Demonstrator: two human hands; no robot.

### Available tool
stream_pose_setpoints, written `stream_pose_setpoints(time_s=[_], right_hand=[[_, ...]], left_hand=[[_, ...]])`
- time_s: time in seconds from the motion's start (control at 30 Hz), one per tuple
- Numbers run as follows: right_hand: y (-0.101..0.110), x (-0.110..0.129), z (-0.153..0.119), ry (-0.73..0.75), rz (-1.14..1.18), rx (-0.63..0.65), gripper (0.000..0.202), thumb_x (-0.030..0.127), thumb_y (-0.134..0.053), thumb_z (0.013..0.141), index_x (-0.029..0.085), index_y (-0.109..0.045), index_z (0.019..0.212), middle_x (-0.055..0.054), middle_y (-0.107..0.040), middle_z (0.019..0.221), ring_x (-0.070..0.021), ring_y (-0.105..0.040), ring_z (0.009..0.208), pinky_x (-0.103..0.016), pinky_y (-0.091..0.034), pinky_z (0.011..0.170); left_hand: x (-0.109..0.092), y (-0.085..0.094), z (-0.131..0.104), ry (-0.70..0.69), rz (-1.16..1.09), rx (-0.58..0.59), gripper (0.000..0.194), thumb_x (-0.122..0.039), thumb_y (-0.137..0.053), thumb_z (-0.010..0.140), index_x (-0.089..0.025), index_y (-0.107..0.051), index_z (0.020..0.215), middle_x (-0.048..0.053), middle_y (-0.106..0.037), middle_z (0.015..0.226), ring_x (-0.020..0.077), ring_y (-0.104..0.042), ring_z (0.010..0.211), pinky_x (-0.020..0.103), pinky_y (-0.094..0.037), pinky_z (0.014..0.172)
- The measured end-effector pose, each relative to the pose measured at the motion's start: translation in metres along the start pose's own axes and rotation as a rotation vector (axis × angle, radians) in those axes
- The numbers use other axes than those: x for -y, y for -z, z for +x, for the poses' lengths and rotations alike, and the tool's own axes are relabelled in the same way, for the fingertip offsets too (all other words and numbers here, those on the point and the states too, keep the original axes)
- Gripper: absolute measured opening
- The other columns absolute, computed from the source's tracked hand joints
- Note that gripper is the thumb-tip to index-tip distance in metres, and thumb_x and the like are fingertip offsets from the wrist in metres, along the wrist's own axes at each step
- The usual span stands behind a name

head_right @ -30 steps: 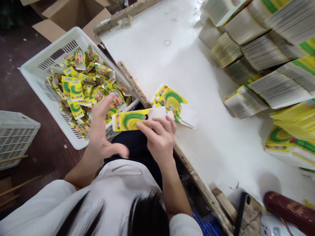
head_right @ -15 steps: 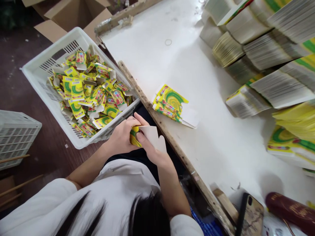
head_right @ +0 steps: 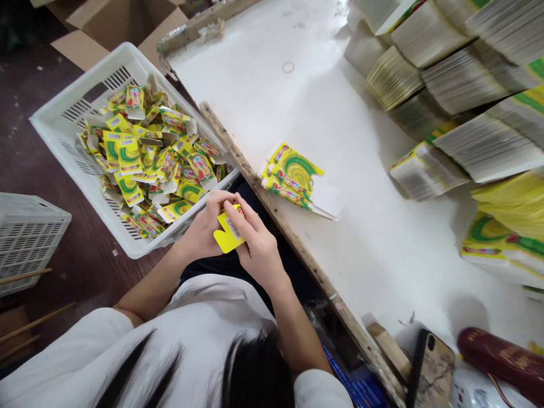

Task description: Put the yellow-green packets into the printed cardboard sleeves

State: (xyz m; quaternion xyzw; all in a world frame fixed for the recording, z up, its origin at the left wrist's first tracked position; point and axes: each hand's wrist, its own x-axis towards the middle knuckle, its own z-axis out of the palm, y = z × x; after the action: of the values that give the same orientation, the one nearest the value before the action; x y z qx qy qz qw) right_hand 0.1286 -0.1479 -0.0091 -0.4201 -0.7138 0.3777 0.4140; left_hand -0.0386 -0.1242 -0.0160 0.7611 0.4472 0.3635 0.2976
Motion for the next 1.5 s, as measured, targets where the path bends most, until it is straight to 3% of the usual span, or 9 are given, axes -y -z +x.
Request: stream_pose_setpoints(time_s=[0.17,0.33,0.6,0.73,0.83,0.97,1.03,1.23,1.5], right_hand=[[0.006,-0.004,0.003,-0.049,-0.024,-0.160,0.049,0.015,-0.052,0.101,0.038,-0.062,0.143,-0.004,-0.059,0.155,-0.0242,-0.063,0.137,-0.043,-0.056,0.111],[0.010,-0.006,0.005,-0.015,-0.101,0.065,0.049,0.021,-0.063,0.098,0.036,-0.061,0.144,-0.004,-0.039,0.168,-0.0266,-0.051,0.148,-0.042,-0.054,0.114],[0.025,0.001,0.012,-0.049,-0.093,0.181,0.027,0.017,-0.071,0.090,0.028,-0.080,0.113,-0.008,-0.049,0.162,-0.0286,-0.058,0.142,-0.041,-0.055,0.111],[0.011,0.004,0.015,-0.069,-0.073,0.083,0.025,0.016,-0.070,0.089,0.026,-0.079,0.110,-0.009,-0.048,0.163,-0.0300,-0.053,0.146,-0.044,-0.050,0.116],[0.015,-0.005,0.018,-0.026,-0.100,0.013,0.043,0.025,-0.072,0.091,0.028,-0.068,0.134,-0.010,-0.049,0.162,-0.0299,-0.052,0.147,-0.047,-0.046,0.119],[0.044,-0.043,0.024,-0.135,-0.395,-0.424,0.063,0.036,-0.072,0.090,0.026,-0.052,0.149,-0.013,-0.063,0.146,-0.0334,-0.059,0.136,-0.054,-0.047,0.114],[0.058,-0.064,0.027,-0.263,-0.565,-0.483,0.057,0.034,-0.070,0.089,0.021,-0.056,0.143,-0.015,-0.071,0.128,-0.0348,-0.064,0.122,-0.058,-0.048,0.110],[0.067,-0.084,0.031,-0.341,-0.631,-0.470,0.047,0.023,-0.068,0.081,0.023,-0.059,0.126,-0.007,-0.072,0.105,-0.0275,-0.065,0.097,-0.052,-0.051,0.099],[0.054,-0.075,0.030,-0.337,-0.470,-0.629,0.029,0.023,-0.069,0.079,0.024,-0.058,0.106,-0.006,-0.067,0.104,-0.0259,-0.067,0.098,-0.048,-0.056,0.093]], left_hand=[[-0.006,0.006,-0.001,0.046,0.211,-0.060,0.049,-0.027,-0.073,0.079,-0.023,-0.050,0.122,0.011,-0.063,0.119,0.0302,-0.062,0.116,0.046,-0.053,0.098],[-0.002,0.017,-0.008,0.052,0.194,-0.041,0.053,-0.037,-0.078,0.078,-0.022,-0.058,0.125,0.010,-0.069,0.114,0.0274,-0.069,0.106,0.042,-0.057,0.093],[-0.004,0.028,-0.007,-0.002,0.204,0.030,0.052,-0.028,-0.075,0.075,-0.020,-0.063,0.125,0.010,-0.074,0.115,0.0265,-0.072,0.103,0.040,-0.058,0.091],[-0.004,0.033,-0.003,0.034,0.233,0.067,0.054,-0.029,-0.075,0.077,-0.017,-0.063,0.128,0.011,-0.073,0.118,0.0270,-0.071,0.107,0.040,-0.057,0.095],[0.012,0.054,-0.007,0.248,0.343,0.076,0.058,-0.034,-0.077,0.078,-0.019,-0.062,0.131,0.012,-0.073,0.124,0.0311,-0.069,0.115,0.045,-0.053,0.102],[0.049,0.093,-0.019,0.611,0.641,-0.094,0.091,-0.045,-0.086,0.072,-0.018,-0.047,0.150,0.023,-0.052,0.154,0.0472,-0.046,0.144,0.065,-0.036,0.118],[0.061,0.102,-0.023,0.629,0.644,-0.125,0.098,-0.050,-0.086,0.072,-0.018,-0.042,0.154,0.024,-0.047,0.158,0.0476,-0.041,0.148,0.066,-0.032,0.120],[0.048,0.067,-0.013,0.404,0.342,0.020,0.063,-0.046,-0.076,0.086,-0.018,-0.059,0.139,0.016,-0.066,0.141,0.0353,-0.060,0.134,0.055,-0.045,0.116],[0.023,0.023,-0.008,0.303,-0.027,0.200,0.053,-0.038,-0.078,0.087,-0.016,-0.064,0.133,0.014,-0.071,0.135,0.0286,-0.067,0.125,0.046,-0.052,0.110]])
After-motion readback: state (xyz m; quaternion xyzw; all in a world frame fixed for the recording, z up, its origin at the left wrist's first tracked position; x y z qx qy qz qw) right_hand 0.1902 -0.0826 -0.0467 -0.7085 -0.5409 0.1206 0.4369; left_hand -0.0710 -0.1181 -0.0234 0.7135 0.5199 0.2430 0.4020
